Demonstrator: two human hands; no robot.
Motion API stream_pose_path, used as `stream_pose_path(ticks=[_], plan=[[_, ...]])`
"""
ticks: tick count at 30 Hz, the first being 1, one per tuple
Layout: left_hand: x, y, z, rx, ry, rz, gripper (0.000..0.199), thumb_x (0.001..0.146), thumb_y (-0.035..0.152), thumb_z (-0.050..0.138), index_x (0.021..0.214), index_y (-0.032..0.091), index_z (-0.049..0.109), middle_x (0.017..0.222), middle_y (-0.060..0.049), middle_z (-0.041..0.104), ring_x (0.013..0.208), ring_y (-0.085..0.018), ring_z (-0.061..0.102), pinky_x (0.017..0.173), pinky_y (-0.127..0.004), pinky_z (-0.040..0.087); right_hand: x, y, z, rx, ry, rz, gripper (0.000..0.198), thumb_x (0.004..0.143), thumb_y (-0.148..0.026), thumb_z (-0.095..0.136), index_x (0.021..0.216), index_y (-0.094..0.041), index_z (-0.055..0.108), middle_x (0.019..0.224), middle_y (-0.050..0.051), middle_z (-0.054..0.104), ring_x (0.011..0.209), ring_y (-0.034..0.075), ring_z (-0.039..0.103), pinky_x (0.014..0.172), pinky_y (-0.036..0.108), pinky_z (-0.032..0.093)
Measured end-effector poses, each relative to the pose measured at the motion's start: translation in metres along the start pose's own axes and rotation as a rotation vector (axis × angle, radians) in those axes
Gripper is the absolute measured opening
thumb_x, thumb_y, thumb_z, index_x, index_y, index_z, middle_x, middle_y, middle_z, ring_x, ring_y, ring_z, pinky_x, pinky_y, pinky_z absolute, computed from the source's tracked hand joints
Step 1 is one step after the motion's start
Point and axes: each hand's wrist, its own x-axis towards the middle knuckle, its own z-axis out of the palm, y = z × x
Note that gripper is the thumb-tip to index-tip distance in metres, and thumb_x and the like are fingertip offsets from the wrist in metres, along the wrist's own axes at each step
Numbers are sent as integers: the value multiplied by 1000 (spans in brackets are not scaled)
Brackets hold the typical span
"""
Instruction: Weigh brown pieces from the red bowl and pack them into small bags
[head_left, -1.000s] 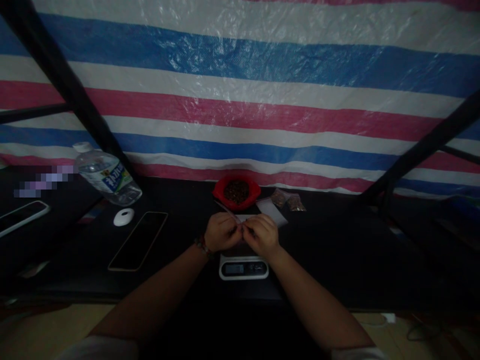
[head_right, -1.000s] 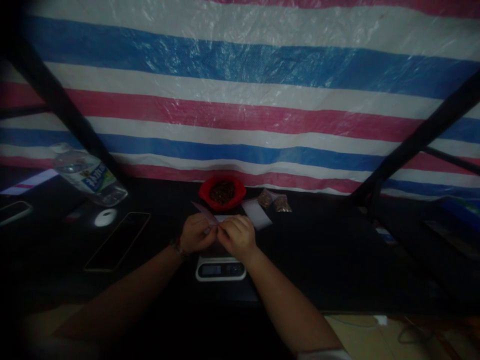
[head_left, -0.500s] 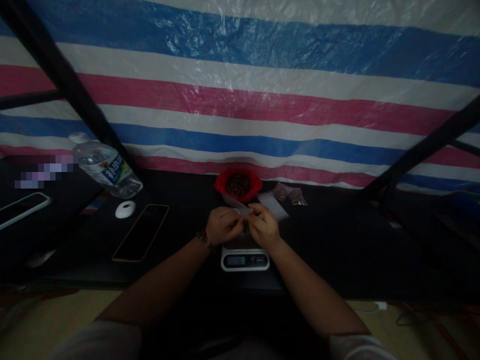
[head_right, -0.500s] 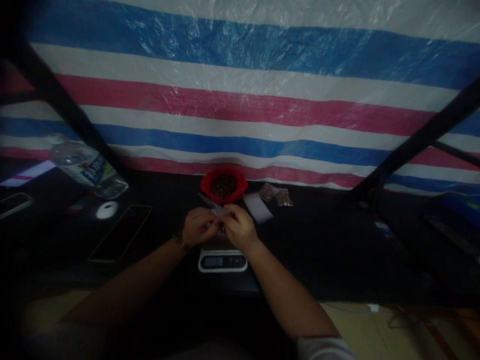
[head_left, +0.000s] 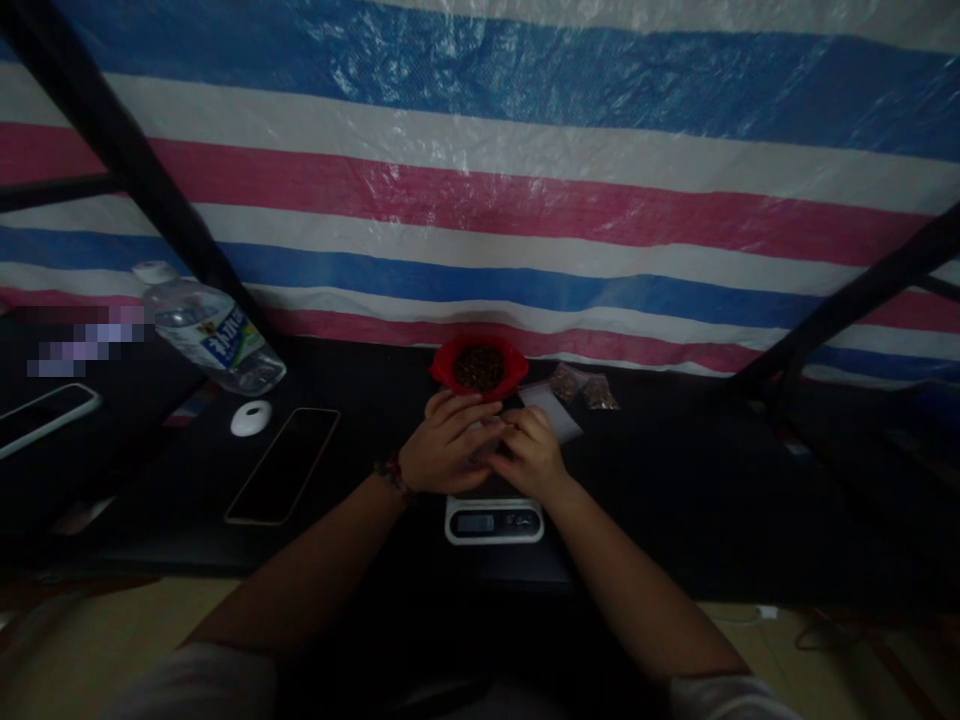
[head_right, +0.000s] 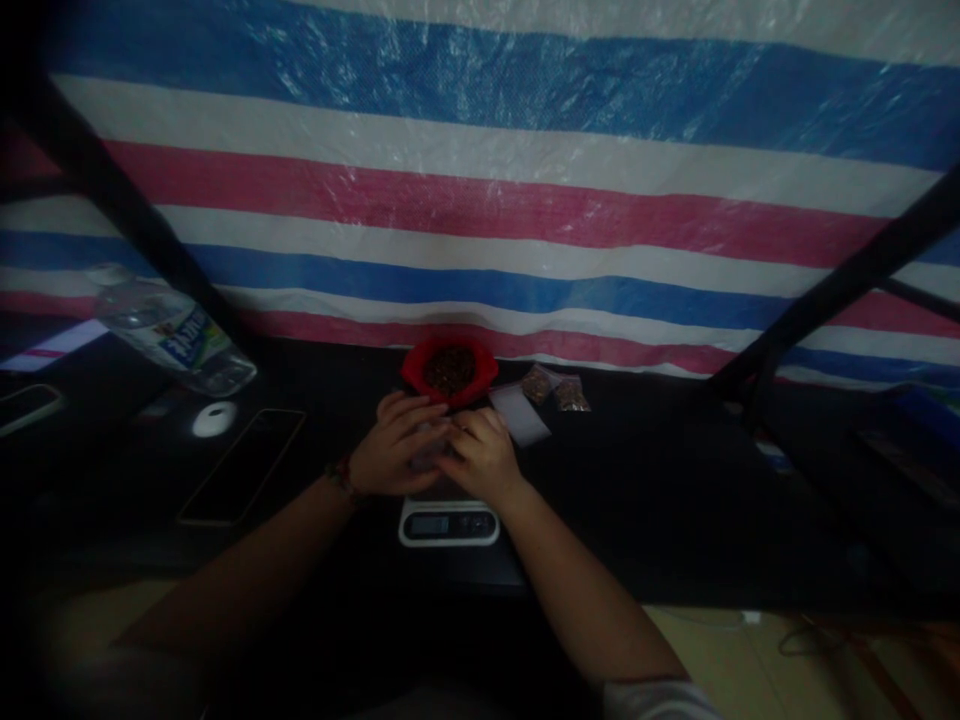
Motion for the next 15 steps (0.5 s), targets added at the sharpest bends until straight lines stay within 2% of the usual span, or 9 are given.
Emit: stream_pose_path(ticks=[3, 8, 13, 15], plan=[[1, -4, -1, -55, -75, 16, 56, 73, 37, 63, 127, 27, 52, 120, -8, 62, 115, -27, 52, 107, -51, 23, 2, -3, -3, 2, -75, -6, 25, 75, -36, 67, 96, -21, 67, 97, 8, 60, 91, 23, 53, 82, 41, 44], [2, -9, -3, -121, -116, -29, 61, 70, 37, 64, 128, 26, 51, 113, -7, 64, 104, -24, 57, 106, -47, 27, 5, -6, -5, 43, -165, 31, 24, 77, -35, 62, 96, -20, 66, 96, 8, 59, 92, 23, 51, 82, 40, 43], [1, -9, 3, -141, -128, -124, 69, 66, 38, 65, 130, 21, 48, 110, -10, 62, 102, -27, 56, 102, -50, 31, 4, -9, -4, 70, -149, 46, 25, 79, -32, 60, 101, -21, 65, 96, 7, 59, 94, 23, 52, 84, 41, 43], [2, -9, 5, -146, -127, -158, 66, 66, 38, 65, 127, 19, 49, 109, -11, 61, 102, -28, 55, 100, -50, 33, 4, -7, -6, 90, -123, 42, 27, 81, -32, 58, 106, -22, 64, 99, 8, 59, 96, 23, 53, 86, 42, 42]])
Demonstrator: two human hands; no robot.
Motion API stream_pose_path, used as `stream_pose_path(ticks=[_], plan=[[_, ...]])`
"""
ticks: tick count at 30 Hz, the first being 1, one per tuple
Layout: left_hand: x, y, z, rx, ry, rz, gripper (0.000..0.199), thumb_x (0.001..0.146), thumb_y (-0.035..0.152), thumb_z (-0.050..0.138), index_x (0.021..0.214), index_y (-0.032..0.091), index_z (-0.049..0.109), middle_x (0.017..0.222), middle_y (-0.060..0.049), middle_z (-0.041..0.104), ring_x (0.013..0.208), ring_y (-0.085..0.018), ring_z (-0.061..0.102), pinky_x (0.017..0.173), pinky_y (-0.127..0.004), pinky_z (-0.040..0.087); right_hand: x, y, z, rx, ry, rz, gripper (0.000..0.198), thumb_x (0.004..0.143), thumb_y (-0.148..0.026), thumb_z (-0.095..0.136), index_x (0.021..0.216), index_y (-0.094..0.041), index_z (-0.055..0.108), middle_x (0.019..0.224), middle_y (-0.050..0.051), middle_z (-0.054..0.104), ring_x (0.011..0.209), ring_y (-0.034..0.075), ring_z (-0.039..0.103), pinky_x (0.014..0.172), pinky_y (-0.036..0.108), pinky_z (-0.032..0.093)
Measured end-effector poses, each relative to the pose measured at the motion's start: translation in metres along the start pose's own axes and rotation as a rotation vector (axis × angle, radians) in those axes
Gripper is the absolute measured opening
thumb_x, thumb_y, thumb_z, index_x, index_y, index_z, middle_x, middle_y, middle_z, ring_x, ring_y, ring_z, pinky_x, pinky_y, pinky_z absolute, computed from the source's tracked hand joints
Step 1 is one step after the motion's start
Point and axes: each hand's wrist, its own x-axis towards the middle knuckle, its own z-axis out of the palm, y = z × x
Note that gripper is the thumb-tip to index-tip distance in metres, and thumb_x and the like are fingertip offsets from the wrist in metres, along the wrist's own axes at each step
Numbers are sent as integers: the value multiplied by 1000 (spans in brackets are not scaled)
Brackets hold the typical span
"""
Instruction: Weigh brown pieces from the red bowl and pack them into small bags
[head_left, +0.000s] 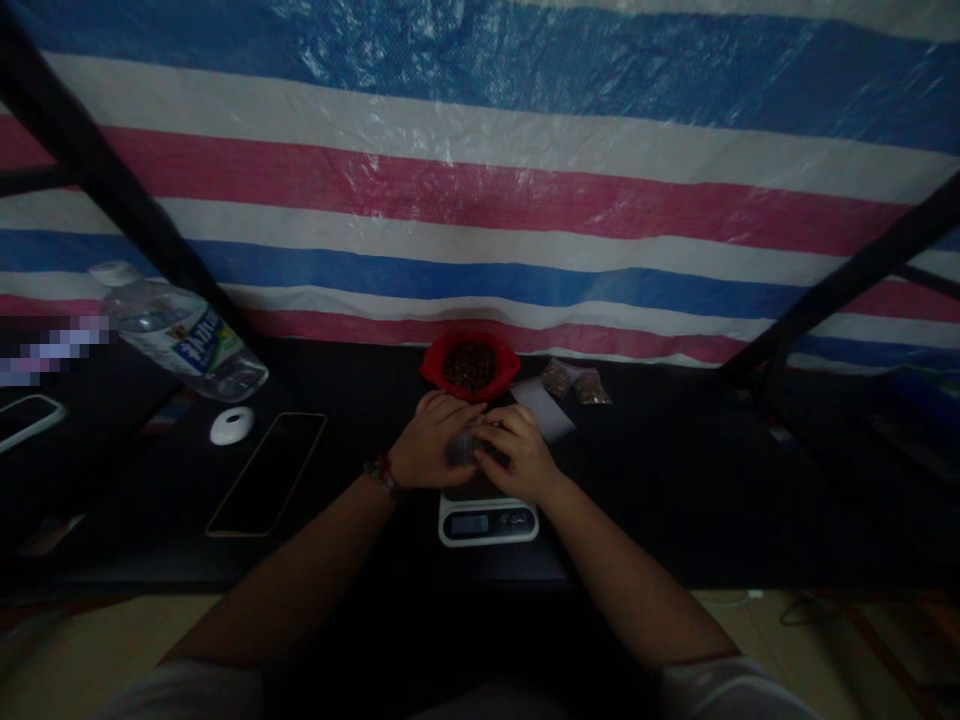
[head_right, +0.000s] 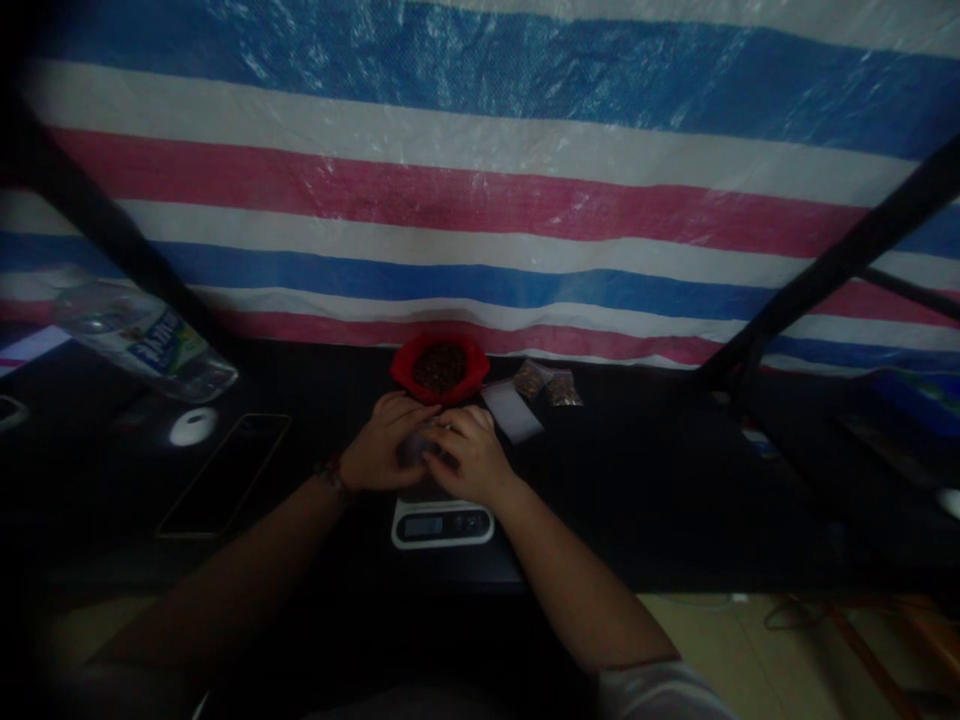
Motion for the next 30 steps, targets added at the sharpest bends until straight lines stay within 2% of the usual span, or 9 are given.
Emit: stream_pose_path(ticks=[4, 6, 9, 11, 13, 15, 19, 25, 30], plan=[[3, -1, 1, -31, 22, -86, 57, 69, 42, 66, 118, 16, 52, 109, -12, 59, 104, -29, 54, 93, -46, 41, 0, 23, -17, 41, 104, 70, 30, 85, -35, 55, 112, -22, 61, 106, 9, 59, 102, 24, 54, 90, 44, 42], [4, -3, 2, -65, 37, -133, 58, 70, 44, 67, 116, 15, 50, 107, -12, 59, 100, -27, 56, 87, -43, 45, -2, 42, -27, 70, 95, 132, 31, 86, -40, 55, 110, -22, 61, 107, 9, 61, 104, 25, 54, 92, 45, 42], [4, -7, 6, -106, 62, -202, 62, 67, 47, 70, 116, 15, 48, 101, -9, 58, 92, -25, 57, 81, -40, 48, -6, 64, -36, 179, -92, 172, 49, 76, -47, 67, 117, -22, 58, 111, 9, 62, 106, 25, 55, 92, 44, 43], [4, -9, 10, -116, 67, -234, 65, 66, 48, 72, 116, 15, 47, 101, -9, 57, 91, -25, 57, 80, -40, 48, -7, 68, -36, 209, -212, 202, 62, 67, -45, 76, 121, -22, 55, 114, 9, 61, 107, 25, 55, 92, 43, 44], [3, -11, 14, -125, 52, -247, 65, 66, 46, 72, 116, 14, 47, 104, -10, 56, 94, -25, 57, 81, -40, 48, -7, 63, -32, 217, -287, 218, 61, 63, -37, 80, 118, -21, 57, 112, 8, 61, 105, 23, 56, 92, 40, 45], [3, -12, 17, -138, 28, -245, 62, 67, 45, 70, 116, 13, 47, 105, -11, 56, 95, -25, 56, 82, -40, 48, -6, 56, -27, 233, -317, 208, 48, 65, -29, 79, 108, -20, 61, 105, 7, 62, 102, 21, 56, 90, 38, 46], [3, -14, 17, -155, 6, -246, 57, 69, 44, 69, 113, 14, 50, 105, -11, 57, 96, -26, 56, 83, -41, 47, -4, 50, -19, 259, -280, 234, 35, 67, -23, 76, 99, -20, 64, 100, 5, 62, 98, 20, 58, 88, 36, 47], [6, -7, 15, -135, -19, -269, 53, 69, 48, 68, 108, 16, 53, 104, -10, 59, 98, -26, 56, 86, -42, 46, -10, 56, -11, 384, -112, 354, 43, 71, -21, 70, 112, -23, 59, 110, 6, 62, 102, 20, 59, 92, 38, 47], [7, 1, 17, -84, -23, -236, 54, 68, 51, 68, 107, 17, 53, 103, -10, 61, 97, -27, 57, 86, -42, 45, -8, 45, -6, 459, -52, 346, 47, 72, -21, 69, 117, -25, 58, 115, 7, 60, 107, 21, 58, 95, 39, 46]])
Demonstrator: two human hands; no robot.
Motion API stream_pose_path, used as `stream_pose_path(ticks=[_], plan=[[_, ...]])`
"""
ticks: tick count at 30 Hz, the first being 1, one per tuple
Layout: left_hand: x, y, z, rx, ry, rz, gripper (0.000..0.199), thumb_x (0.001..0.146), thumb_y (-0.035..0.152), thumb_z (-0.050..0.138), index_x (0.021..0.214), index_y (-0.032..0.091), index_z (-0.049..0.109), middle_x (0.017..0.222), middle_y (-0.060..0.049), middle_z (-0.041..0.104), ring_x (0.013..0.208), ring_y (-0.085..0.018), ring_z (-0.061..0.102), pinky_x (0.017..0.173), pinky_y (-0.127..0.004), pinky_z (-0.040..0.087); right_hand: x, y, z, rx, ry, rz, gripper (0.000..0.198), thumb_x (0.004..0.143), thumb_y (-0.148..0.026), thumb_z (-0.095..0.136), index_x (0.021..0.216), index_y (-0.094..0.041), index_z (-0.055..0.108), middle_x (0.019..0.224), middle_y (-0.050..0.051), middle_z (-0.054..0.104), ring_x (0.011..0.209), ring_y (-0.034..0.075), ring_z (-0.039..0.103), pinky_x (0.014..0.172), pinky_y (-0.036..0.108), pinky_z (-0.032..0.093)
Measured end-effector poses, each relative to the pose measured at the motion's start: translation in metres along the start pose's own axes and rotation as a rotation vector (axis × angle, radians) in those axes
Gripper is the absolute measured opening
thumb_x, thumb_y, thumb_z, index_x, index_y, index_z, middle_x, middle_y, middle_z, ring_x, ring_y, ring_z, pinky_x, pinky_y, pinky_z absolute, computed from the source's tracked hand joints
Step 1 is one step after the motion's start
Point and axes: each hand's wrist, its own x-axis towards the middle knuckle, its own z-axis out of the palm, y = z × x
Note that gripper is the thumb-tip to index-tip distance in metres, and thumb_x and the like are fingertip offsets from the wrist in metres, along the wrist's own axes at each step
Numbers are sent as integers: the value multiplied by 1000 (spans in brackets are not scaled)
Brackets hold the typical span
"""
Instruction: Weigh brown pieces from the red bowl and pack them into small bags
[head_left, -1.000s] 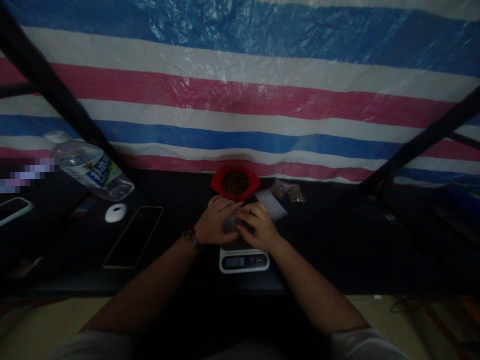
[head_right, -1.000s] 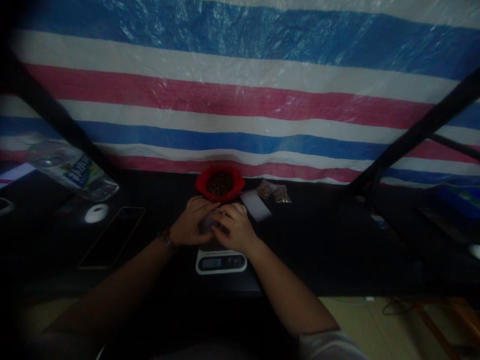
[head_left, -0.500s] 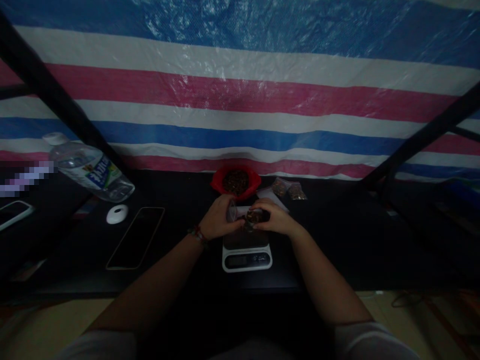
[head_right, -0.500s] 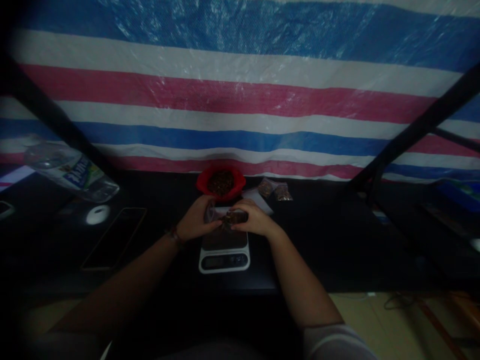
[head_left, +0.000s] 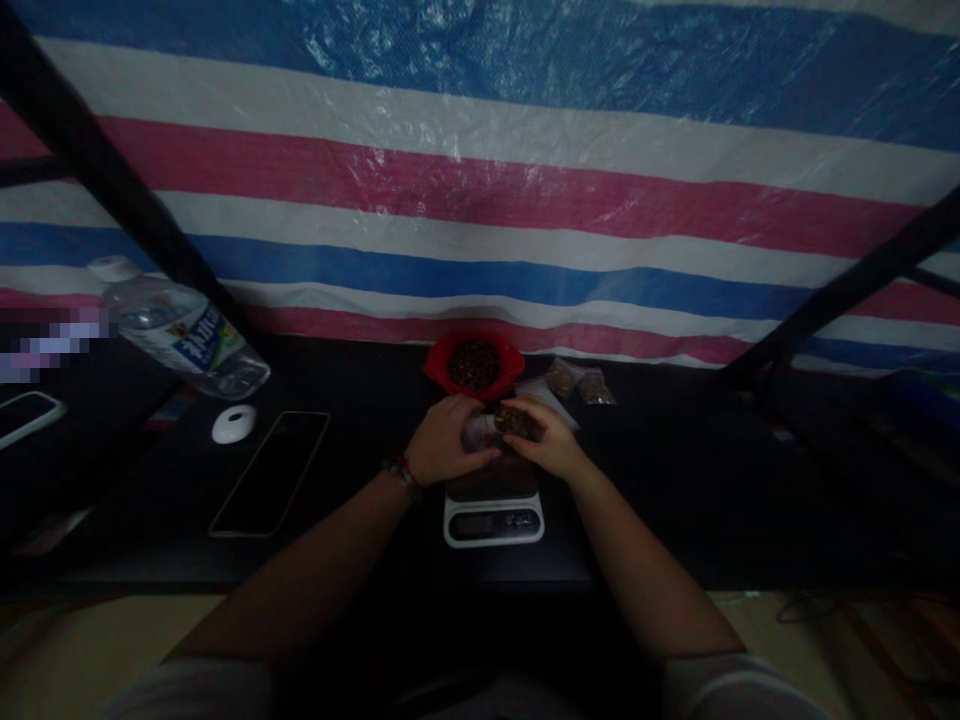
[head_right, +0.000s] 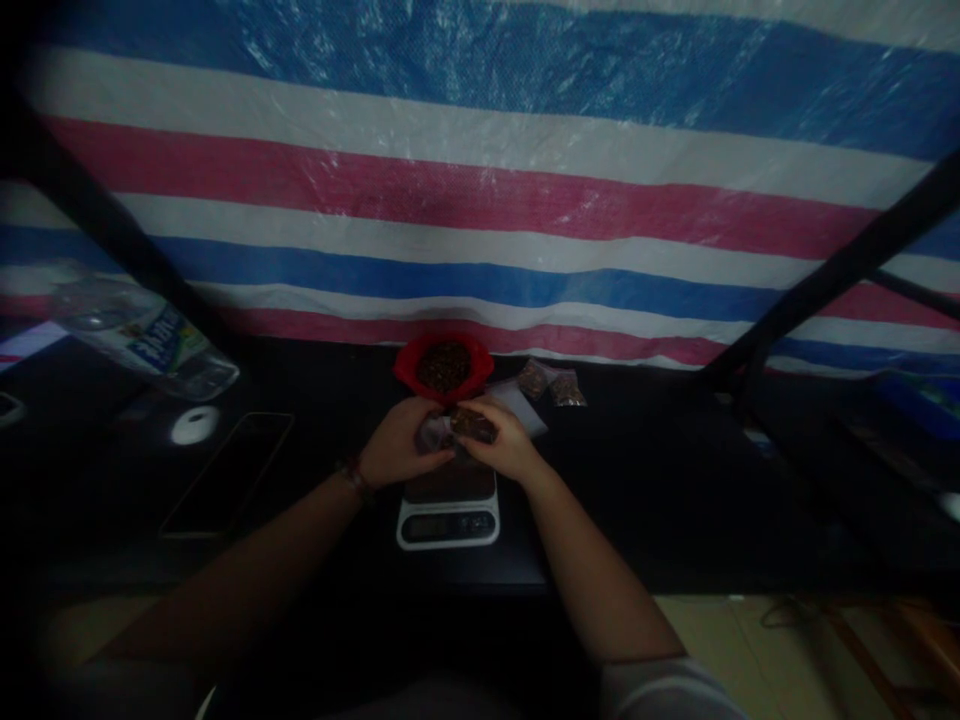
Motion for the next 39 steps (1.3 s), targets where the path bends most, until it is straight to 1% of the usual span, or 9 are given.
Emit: stream_pose_path(ticks=[3, 6, 10, 14, 18, 24, 29, 35, 39], plan=[[0, 4, 2, 18, -4, -8, 54, 66, 51, 69, 107, 18, 53, 102, -9, 62, 96, -27, 58, 86, -42, 45, -2, -3, 7, 62, -2, 28, 54, 71, -21, 71, 122, -25, 52, 113, 7, 61, 104, 20, 60, 91, 37, 49], [0, 6, 3, 29, -4, -28, 51, 67, 48, 68, 105, 17, 54, 98, -9, 63, 92, -27, 60, 84, -42, 46, -3, -5, 10, 83, 21, 40, 45, 71, -22, 72, 113, -23, 55, 105, 6, 63, 97, 19, 62, 85, 34, 53], [0, 5, 5, 24, -2, -34, 48, 67, 45, 67, 104, 18, 54, 97, -8, 64, 92, -26, 60, 83, -41, 47, -2, -14, 6, -94, -13, -112, 29, 74, -24, 71, 101, -22, 62, 110, 7, 62, 104, 20, 59, 91, 38, 50], [-2, 4, 7, 19, 7, -35, 47, 66, 39, 68, 105, 18, 53, 97, -8, 63, 91, -26, 61, 82, -40, 48, -1, -23, 5, -248, -1, -236, 33, 79, -26, 66, 112, -24, 62, 112, 8, 61, 106, 21, 58, 92, 39, 49], [-2, 4, 7, 1, 41, -28, 46, 68, 38, 67, 106, 17, 52, 99, -9, 63, 92, -26, 61, 83, -41, 49, -2, -26, 7, -282, 6, -304, 48, 85, -23, 60, 131, -26, 49, 122, 9, 60, 114, 22, 55, 97, 42, 47], [-2, 3, 6, -20, 67, -26, 44, 72, 42, 65, 105, 16, 54, 97, -9, 64, 91, -25, 61, 81, -41, 50, -2, -27, 5, -254, -6, -206, 59, 83, -22, 61, 138, -28, 40, 126, 7, 58, 117, 22, 53, 97, 42, 47], [-4, -2, 6, -6, 115, -23, 44, 71, 39, 67, 107, 16, 53, 95, -8, 64, 89, -24, 61, 80, -40, 49, -1, -21, -2, -210, -92, -141, 68, 79, -13, 58, 141, -28, 34, 125, 8, 57, 113, 21, 55, 95, 40, 48], [-3, -3, 5, -16, 107, -21, 47, 71, 37, 68, 110, 17, 52, 94, -7, 64, 88, -23, 61, 80, -39, 50, 1, -19, -12, -288, -140, -64, 62, 74, -9, 57, 133, -25, 47, 120, 9, 54, 111, 21, 53, 92, 38, 47], [-2, -6, 4, -20, 97, -40, 53, 70, 35, 68, 117, 17, 50, 99, -8, 63, 95, -25, 60, 85, -41, 49, 3, -14, -27, -315, -166, 0, 46, 71, -10, 59, 115, -21, 61, 102, 7, 57, 91, 19, 58, 78, 34, 51]])
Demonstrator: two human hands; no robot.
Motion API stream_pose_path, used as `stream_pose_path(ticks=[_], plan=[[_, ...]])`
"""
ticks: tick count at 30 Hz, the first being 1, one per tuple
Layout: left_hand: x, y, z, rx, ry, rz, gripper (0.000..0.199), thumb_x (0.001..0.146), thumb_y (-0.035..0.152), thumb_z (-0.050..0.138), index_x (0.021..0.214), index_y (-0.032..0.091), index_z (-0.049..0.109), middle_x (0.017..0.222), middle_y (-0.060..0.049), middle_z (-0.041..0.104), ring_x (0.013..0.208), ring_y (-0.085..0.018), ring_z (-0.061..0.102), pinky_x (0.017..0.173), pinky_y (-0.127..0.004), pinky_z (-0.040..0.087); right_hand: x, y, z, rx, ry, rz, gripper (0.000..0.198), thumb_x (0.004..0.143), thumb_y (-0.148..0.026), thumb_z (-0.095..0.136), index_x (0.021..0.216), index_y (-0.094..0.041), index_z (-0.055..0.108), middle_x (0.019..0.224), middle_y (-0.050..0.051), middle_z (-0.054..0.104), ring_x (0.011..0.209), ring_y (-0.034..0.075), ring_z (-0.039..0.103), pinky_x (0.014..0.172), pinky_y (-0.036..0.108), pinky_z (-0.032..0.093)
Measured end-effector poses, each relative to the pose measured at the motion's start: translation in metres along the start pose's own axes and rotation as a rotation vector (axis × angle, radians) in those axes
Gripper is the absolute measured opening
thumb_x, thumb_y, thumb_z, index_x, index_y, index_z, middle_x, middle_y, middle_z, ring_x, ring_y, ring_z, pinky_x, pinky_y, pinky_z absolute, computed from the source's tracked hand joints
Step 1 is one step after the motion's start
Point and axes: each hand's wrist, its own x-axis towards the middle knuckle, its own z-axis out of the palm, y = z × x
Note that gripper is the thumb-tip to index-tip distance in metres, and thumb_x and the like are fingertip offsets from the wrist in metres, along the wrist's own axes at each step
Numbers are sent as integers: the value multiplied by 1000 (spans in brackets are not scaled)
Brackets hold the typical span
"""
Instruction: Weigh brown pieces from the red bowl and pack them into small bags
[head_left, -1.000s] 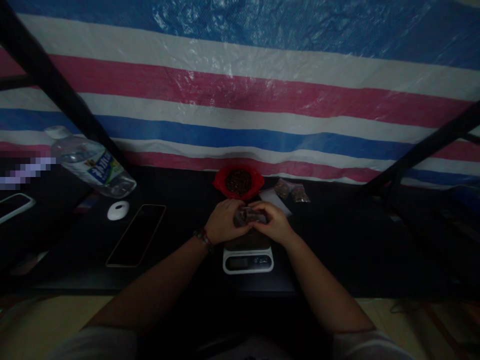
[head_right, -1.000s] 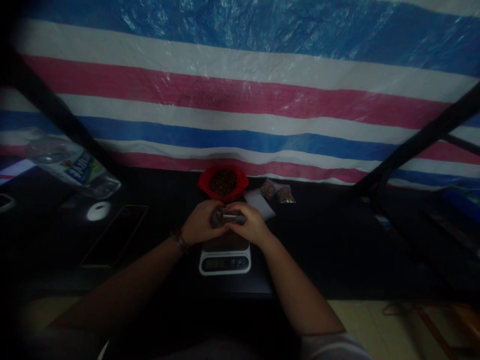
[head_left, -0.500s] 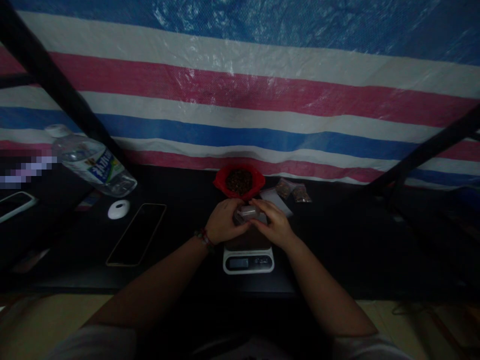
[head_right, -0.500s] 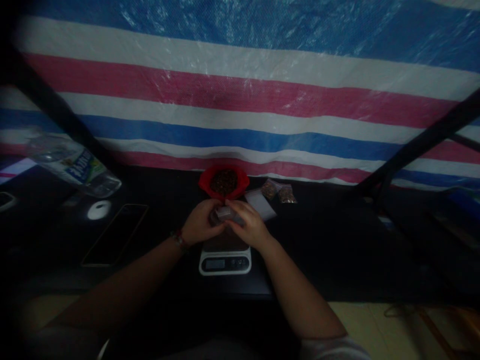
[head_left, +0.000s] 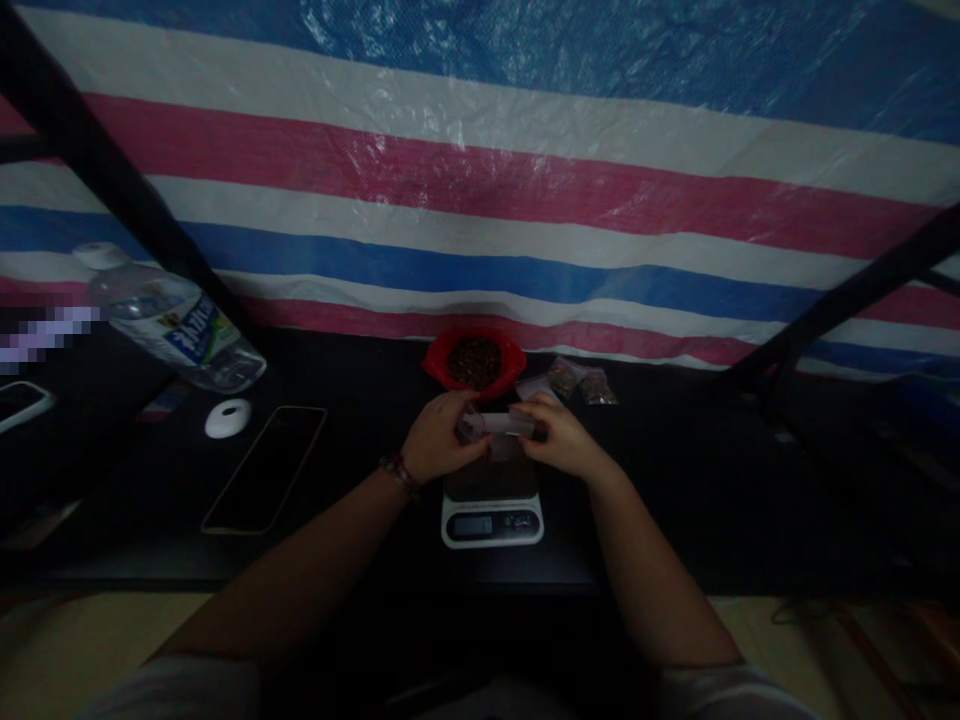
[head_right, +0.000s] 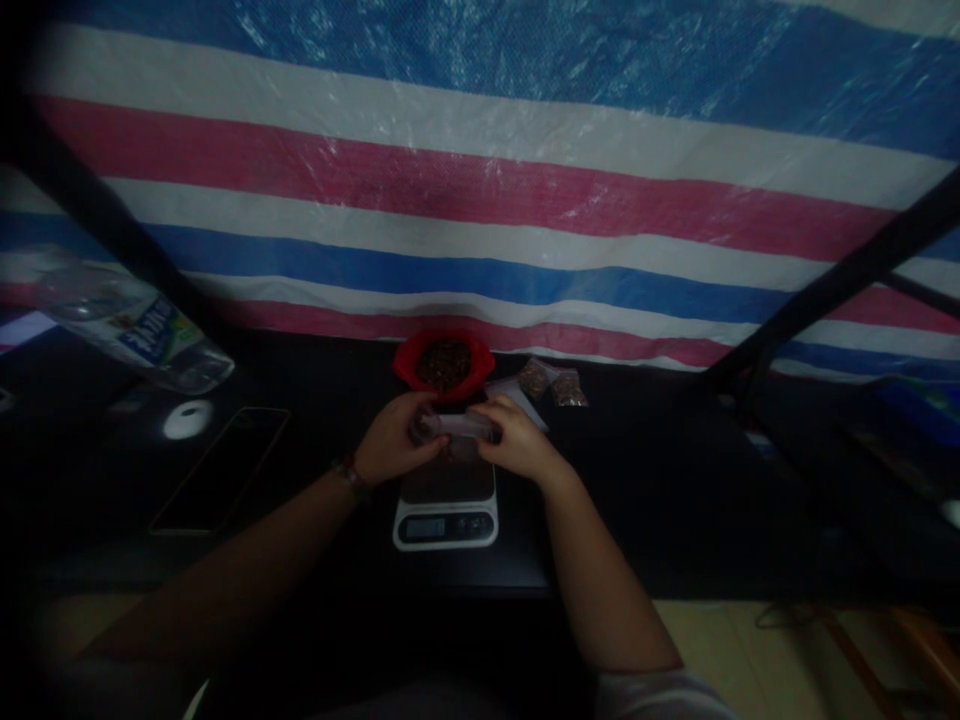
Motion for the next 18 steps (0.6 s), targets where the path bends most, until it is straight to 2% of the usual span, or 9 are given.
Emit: stream_pose_path(ticks=[3, 5, 8, 12, 15, 18], plan=[[1, -4, -1, 20, -18, -21, 56, 71, 32, 66, 121, 16, 48, 105, -10, 62, 101, -26, 59, 88, -41, 48, 0, 11, -9, 40, 34, -40, 25, 76, -12, 55, 96, -20, 68, 90, 4, 59, 84, 16, 58, 76, 32, 50], [1, -5, -1, 33, -32, -36, 57, 71, 32, 65, 123, 16, 47, 108, -10, 61, 103, -27, 58, 89, -42, 48, 0, 17, -9, 56, 54, -57, 22, 77, -13, 54, 92, -20, 68, 91, 4, 60, 85, 16, 59, 76, 31, 50], [1, -4, 1, 37, -66, -20, 58, 72, 36, 65, 124, 17, 48, 108, -10, 61, 104, -27, 58, 91, -42, 46, 2, 21, 1, 5, 52, -2, 27, 76, -11, 55, 99, -20, 67, 93, 5, 61, 84, 16, 59, 75, 31, 50], [1, 1, 5, 65, -105, 15, 55, 72, 35, 66, 121, 17, 50, 108, -9, 62, 102, -27, 58, 92, -42, 45, 5, 18, 16, -102, 87, 37, 32, 77, -9, 50, 104, -18, 66, 95, 7, 61, 91, 18, 58, 85, 37, 48], [2, 2, 7, 83, -101, 5, 53, 71, 33, 66, 119, 16, 52, 107, -9, 62, 101, -27, 57, 92, -42, 45, 5, 12, 14, -109, 156, 36, 29, 82, -13, 49, 105, -19, 65, 97, 8, 62, 95, 19, 57, 88, 39, 46], [1, 0, 9, 84, -101, -10, 52, 72, 34, 66, 119, 16, 52, 107, -9, 62, 100, -26, 57, 90, -42, 46, 3, 2, 6, -73, 105, -17, 31, 82, -25, 60, 112, -20, 61, 107, 8, 61, 103, 21, 55, 92, 41, 44]])
